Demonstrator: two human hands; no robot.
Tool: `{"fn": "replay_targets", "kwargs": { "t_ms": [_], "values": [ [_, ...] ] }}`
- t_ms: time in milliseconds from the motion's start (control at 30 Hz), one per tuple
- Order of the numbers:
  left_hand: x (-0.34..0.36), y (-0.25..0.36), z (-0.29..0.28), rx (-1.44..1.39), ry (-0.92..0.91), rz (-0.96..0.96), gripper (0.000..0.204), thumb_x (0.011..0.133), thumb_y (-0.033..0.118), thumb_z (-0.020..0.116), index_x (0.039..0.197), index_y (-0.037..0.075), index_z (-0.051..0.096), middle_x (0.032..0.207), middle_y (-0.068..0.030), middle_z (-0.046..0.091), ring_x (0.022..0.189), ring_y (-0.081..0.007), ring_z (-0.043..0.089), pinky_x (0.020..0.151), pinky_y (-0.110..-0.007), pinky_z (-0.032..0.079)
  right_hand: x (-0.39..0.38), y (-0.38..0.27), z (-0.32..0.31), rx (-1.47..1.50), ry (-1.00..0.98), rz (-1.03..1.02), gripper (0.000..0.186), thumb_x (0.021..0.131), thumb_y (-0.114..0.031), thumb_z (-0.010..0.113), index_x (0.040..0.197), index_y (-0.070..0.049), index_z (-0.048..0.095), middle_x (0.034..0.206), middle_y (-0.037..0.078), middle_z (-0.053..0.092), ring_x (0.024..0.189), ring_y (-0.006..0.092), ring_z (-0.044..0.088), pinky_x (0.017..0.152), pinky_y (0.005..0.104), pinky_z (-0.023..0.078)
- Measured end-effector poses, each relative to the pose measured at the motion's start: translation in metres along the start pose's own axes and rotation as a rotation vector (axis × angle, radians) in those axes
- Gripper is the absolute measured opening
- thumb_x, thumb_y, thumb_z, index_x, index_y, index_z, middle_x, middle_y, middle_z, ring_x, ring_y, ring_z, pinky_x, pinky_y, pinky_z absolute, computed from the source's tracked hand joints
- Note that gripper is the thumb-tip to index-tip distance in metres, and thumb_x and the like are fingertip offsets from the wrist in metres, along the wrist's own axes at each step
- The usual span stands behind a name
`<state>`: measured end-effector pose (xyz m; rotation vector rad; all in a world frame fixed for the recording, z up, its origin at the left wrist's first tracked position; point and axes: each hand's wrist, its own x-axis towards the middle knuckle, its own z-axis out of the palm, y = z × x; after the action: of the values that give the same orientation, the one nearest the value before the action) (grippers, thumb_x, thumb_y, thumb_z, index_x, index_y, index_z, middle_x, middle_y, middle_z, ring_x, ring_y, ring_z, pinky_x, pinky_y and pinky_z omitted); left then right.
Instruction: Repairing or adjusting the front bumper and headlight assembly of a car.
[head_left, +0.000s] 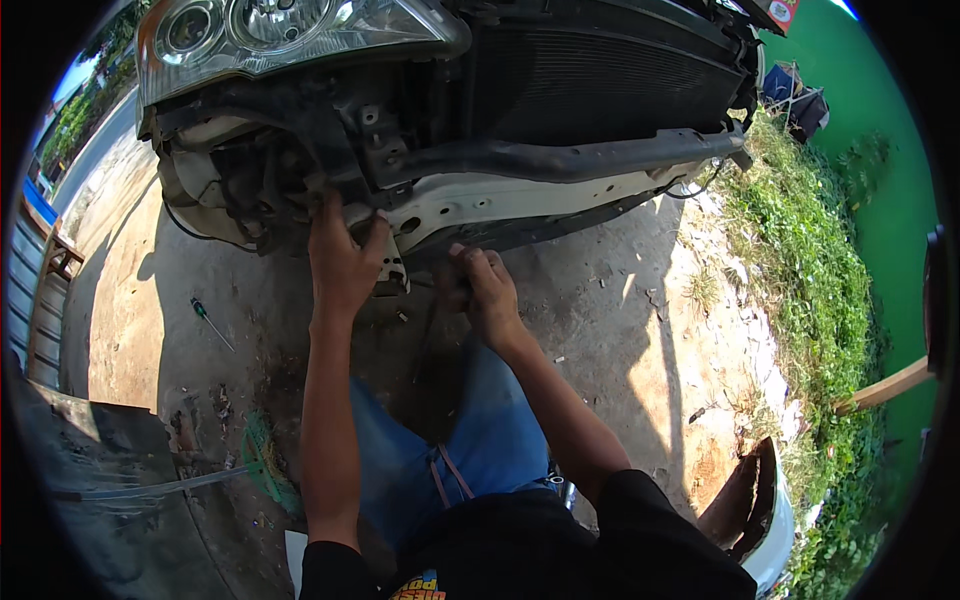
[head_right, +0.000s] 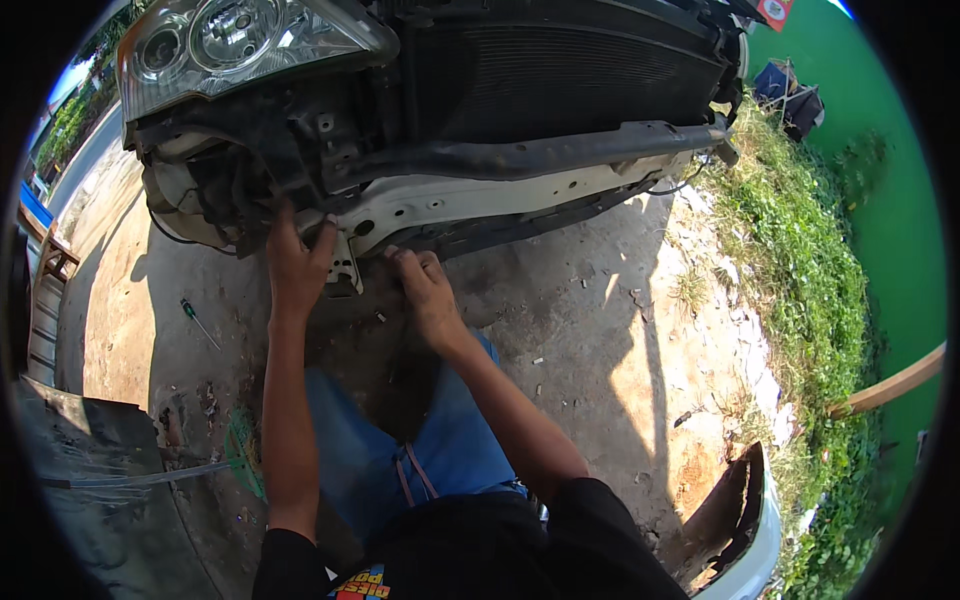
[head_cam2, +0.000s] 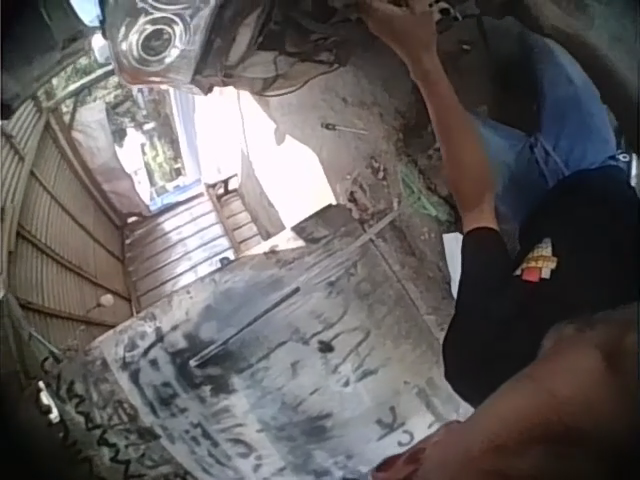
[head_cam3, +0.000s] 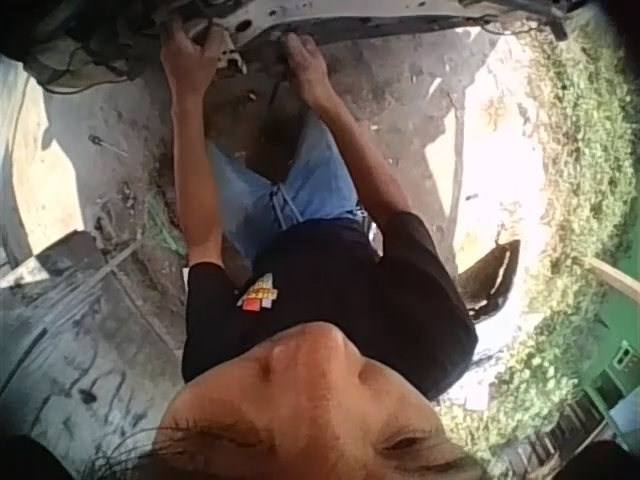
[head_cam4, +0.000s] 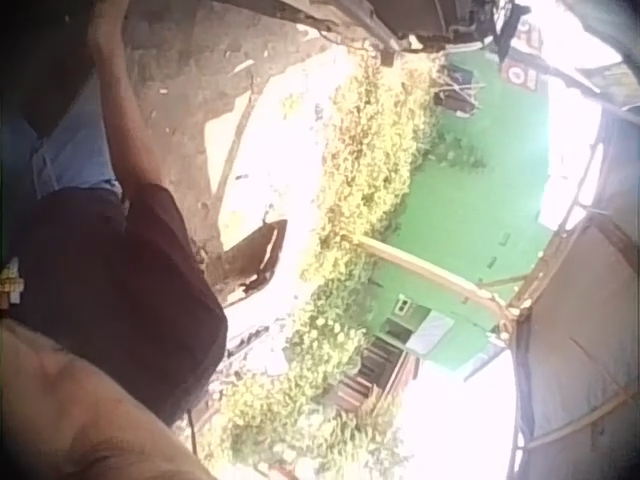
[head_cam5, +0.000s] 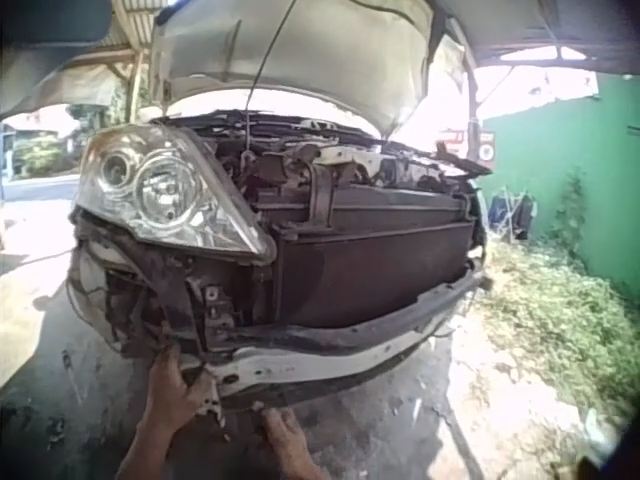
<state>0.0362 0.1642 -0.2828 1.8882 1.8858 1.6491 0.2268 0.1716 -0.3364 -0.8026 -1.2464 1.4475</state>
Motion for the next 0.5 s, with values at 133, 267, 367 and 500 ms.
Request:
{"fn": "replay_targets", "kwargs": {
  "t_ms": [133, 267, 367, 500],
  "values": [
    [-0.003, -0.005, -0.006, -0.256, -0.027, -0.073, 0.041, 0.095, 0.013, 0.068, 0.130, -0.006, 0.058, 0.123, -0.0232, 0.069, 0.114, -0.0350, 0.066, 0.099, -0.044, 0.049, -0.076, 0.064, -0.023, 0.369, -0.054, 0.373, 0.051, 0.111, -0.043, 0.043, 0.073, -0.010, 0.048, 0.065, -0.001, 0.040, 0.057, 0.0120, 0.038, 0.055, 0.0310, 0.031],
    [0.000, -0.014, -0.010, -0.311, -0.053, -0.092, 0.045, 0.096, 0.013, 0.065, 0.135, -0.006, 0.057, 0.127, -0.0192, 0.069, 0.117, -0.0260, 0.065, 0.103, -0.039, 0.048, -0.135, 0.094, -0.038, 0.250, -0.128, 0.539, 0.051, 0.113, -0.045, 0.039, 0.075, -0.012, 0.049, 0.065, -0.001, 0.038, 0.057, 0.0112, 0.037, 0.055, 0.0296, 0.029],
    [0.002, -0.012, -0.010, -0.290, -0.023, -0.101, 0.048, 0.099, 0.017, 0.064, 0.140, -0.006, 0.054, 0.128, -0.0188, 0.069, 0.118, -0.0265, 0.064, 0.106, -0.038, 0.045, -0.166, 0.105, -0.045, 0.205, -0.138, 0.549, 0.053, 0.113, -0.047, 0.037, 0.076, -0.011, 0.050, 0.065, -0.003, 0.038, 0.057, 0.0102, 0.035, 0.055, 0.0288, 0.028],
    [0.016, 0.004, -0.003, -0.326, 0.061, -0.158, 0.058, 0.103, 0.041, 0.068, 0.134, -0.008, 0.063, 0.125, -0.0172, 0.071, 0.115, -0.0275, 0.063, 0.105, -0.038, 0.045, -0.180, 0.112, -0.053, 0.195, -0.140, 0.635, 0.054, 0.114, -0.049, 0.036, 0.079, -0.012, 0.054, 0.066, -0.005, 0.040, 0.058, 0.0087, 0.034, 0.055, 0.0283, 0.028]
  ]
}}
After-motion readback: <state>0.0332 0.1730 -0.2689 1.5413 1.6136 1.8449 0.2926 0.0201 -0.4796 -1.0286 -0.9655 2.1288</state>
